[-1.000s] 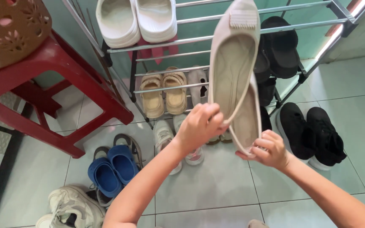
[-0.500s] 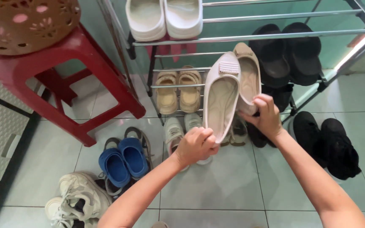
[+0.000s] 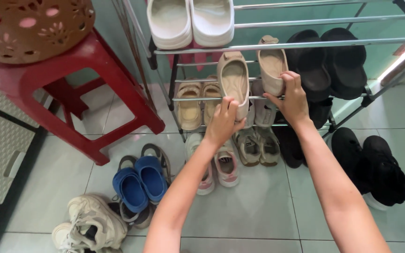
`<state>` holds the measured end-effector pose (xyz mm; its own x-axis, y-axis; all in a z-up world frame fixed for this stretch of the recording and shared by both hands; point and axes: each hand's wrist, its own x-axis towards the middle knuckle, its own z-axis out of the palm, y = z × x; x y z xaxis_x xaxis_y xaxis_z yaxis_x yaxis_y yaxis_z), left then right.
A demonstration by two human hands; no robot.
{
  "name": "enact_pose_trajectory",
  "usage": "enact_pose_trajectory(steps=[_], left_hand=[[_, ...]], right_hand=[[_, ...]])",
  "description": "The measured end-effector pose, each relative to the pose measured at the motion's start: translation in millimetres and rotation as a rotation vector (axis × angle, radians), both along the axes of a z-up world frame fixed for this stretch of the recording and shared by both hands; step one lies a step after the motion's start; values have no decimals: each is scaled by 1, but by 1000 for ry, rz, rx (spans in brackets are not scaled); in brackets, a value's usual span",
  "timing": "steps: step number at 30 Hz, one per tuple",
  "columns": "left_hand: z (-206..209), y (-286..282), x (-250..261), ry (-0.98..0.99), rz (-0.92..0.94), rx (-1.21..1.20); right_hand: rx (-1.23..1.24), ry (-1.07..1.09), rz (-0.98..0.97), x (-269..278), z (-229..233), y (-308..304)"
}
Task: The person removes various shoes from a metal shoe rack and rearranges them on the same rack. They handle sneakers, sandals, and slippers, placing them back in different positions across the shelves.
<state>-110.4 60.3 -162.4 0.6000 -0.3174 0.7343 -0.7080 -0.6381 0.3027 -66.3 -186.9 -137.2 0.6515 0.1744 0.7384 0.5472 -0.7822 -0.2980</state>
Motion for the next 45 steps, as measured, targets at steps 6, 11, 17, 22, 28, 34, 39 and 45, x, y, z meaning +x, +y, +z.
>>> enact_pose_trajectory(steps=[6, 11, 17, 22, 28, 34, 39, 45], left_hand=[[5, -22, 50, 40, 1, 18], [4, -40, 68, 41, 3, -14], [3, -48, 78, 61, 0, -38], [21, -40, 61, 10, 4, -50], [62, 5, 27, -256, 183, -24], [120, 76, 25, -378, 526, -68], [146, 102, 36, -325, 524, 29], [146, 104, 46, -301, 475, -10]], right_hand=[[-35, -46, -16, 3, 1, 4], [-29, -26, -14, -2, -1, -2], [-48, -28, 1, -5, 0, -6], [-114, -111, -82, -18, 20, 1], [-63, -273, -36, -34, 68, 43], [9, -263, 198, -24, 126, 115], [-4, -193, 191, -15, 148, 152], [43, -211, 157, -9, 140, 155]])
